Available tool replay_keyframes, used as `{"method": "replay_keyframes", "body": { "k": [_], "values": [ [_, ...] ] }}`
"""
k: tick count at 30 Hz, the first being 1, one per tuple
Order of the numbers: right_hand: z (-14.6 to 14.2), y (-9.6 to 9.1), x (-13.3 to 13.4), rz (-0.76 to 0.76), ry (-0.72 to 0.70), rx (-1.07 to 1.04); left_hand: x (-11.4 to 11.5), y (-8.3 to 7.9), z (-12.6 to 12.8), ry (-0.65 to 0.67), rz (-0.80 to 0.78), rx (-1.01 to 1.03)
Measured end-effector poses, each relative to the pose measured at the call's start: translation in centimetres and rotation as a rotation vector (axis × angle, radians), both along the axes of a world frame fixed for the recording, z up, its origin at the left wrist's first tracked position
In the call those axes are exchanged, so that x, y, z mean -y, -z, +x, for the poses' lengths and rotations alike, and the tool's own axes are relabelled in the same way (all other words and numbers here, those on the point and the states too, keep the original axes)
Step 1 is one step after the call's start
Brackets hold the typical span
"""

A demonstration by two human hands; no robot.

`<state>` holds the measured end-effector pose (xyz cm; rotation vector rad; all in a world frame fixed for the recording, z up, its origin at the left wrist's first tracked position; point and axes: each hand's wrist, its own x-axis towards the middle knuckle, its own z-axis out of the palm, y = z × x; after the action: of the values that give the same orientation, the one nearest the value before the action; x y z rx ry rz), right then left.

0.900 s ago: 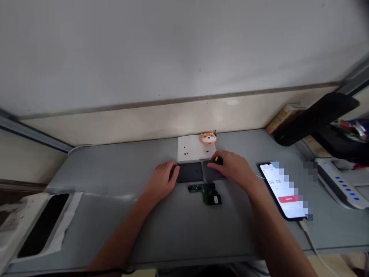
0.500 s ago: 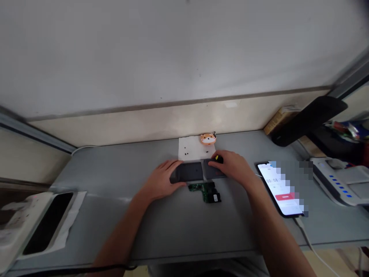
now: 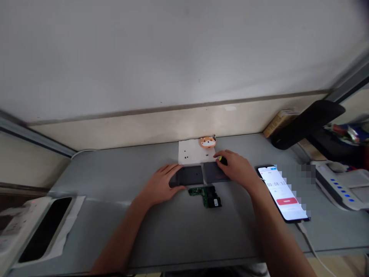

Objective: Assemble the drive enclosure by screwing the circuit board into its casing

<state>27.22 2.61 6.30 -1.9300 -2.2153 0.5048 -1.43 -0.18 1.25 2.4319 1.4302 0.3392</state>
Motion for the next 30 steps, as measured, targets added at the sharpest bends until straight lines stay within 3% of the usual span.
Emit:
{"method": "replay_keyframes", "body": {
  "k": [18, 23, 30],
  "values": [
    [0.1, 1.2, -0.1, 0.132, -0.083, 0.02, 0.2, -0.1, -0.1, 0.033, 0.007, 0.019],
    [-0.4, 2.0, 0.1, 0.114, -0.132, 0.044, 0.1, 0.3, 0.0, 0.034, 0.024, 0.021],
    [-0.2, 1.7, -0.1, 0.052, -0.148, -0.003, 0.0, 0.6, 0.0, 0.058, 0.046, 0.006]
  ]
}}
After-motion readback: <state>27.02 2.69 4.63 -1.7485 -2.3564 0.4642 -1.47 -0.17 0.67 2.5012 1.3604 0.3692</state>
